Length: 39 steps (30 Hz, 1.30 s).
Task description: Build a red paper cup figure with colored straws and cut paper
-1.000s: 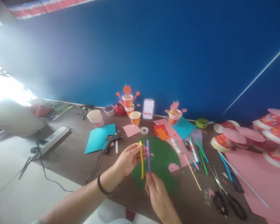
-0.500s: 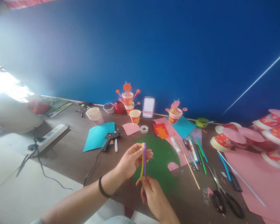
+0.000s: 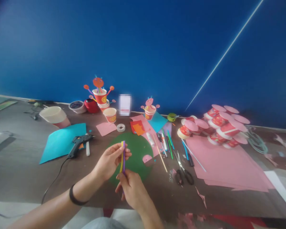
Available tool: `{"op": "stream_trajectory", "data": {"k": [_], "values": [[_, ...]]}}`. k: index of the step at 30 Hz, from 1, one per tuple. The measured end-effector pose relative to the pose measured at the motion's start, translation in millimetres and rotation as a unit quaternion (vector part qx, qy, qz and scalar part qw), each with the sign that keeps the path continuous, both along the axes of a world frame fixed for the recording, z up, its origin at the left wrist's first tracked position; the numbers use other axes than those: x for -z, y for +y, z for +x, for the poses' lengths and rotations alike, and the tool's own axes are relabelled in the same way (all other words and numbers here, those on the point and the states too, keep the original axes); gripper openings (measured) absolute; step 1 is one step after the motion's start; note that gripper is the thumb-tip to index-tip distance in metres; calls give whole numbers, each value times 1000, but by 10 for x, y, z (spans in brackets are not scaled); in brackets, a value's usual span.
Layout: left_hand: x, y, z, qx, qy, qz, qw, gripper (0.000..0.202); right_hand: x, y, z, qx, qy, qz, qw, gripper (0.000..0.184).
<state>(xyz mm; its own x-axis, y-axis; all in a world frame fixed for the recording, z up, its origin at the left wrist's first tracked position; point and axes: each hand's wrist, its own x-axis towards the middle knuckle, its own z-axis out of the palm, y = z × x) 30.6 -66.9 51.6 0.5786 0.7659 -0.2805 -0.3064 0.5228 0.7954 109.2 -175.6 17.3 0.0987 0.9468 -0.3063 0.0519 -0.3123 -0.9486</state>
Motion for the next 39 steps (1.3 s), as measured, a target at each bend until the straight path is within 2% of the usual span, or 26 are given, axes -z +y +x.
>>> {"op": "stream_trajectory", "data": {"k": [6, 11, 14, 17, 21, 22, 23, 24, 25, 26, 29, 31, 34, 39], "values": [[-14, -72, 148, 20, -25, -43, 999, 16, 58, -90, -15, 24, 85, -8, 996, 41], [10, -102, 250, 82, -48, -107, 990, 14, 74, -150, 70, 32, 135, -31, 990, 41], [4, -108, 293, 130, -48, -129, 982, 19, 83, -191, 121, 28, 144, -42, 988, 41], [5, -132, 319, 137, -50, -124, 981, 17, 58, -244, 149, 26, 132, -61, 989, 43], [18, -130, 289, 104, -54, -108, 987, 13, -59, -321, 385, -27, 21, -28, 999, 45], [17, -113, 265, 95, -55, -105, 988, 13, -89, -332, 520, -22, -27, -15, 999, 45], [12, -91, 236, 85, -54, -104, 989, 13, -110, -335, 689, 11, -81, -10, 997, 45], [4, -66, 204, 77, -51, -104, 990, 12, -121, -328, 887, 52, -153, -10, 987, 43], [-7, -43, 169, 69, -48, -105, 991, 12, -119, -310, 1106, 93, -248, -10, 964, 40], [-20, -23, 135, 63, -46, -107, 991, 12, -104, -280, 1335, 127, -348, -14, 929, 35], [-40, -1, 44, 48, -43, -112, 992, 10, 1, -132, 1976, 183, -424, -41, 886, 21], [-25, -14, -3, 44, -42, -112, 992, 10, 92, -7, 2274, 194, -453, -63, 868, 17], [29, -39, -66, 42, -38, -115, 992, 10, 210, 163, 2470, 174, -482, -89, 854, 14], [87, -23, -173, 34, -25, -111, 993, 12, 303, 313, 2372, 119, -519, -127, 837, 23]]}}
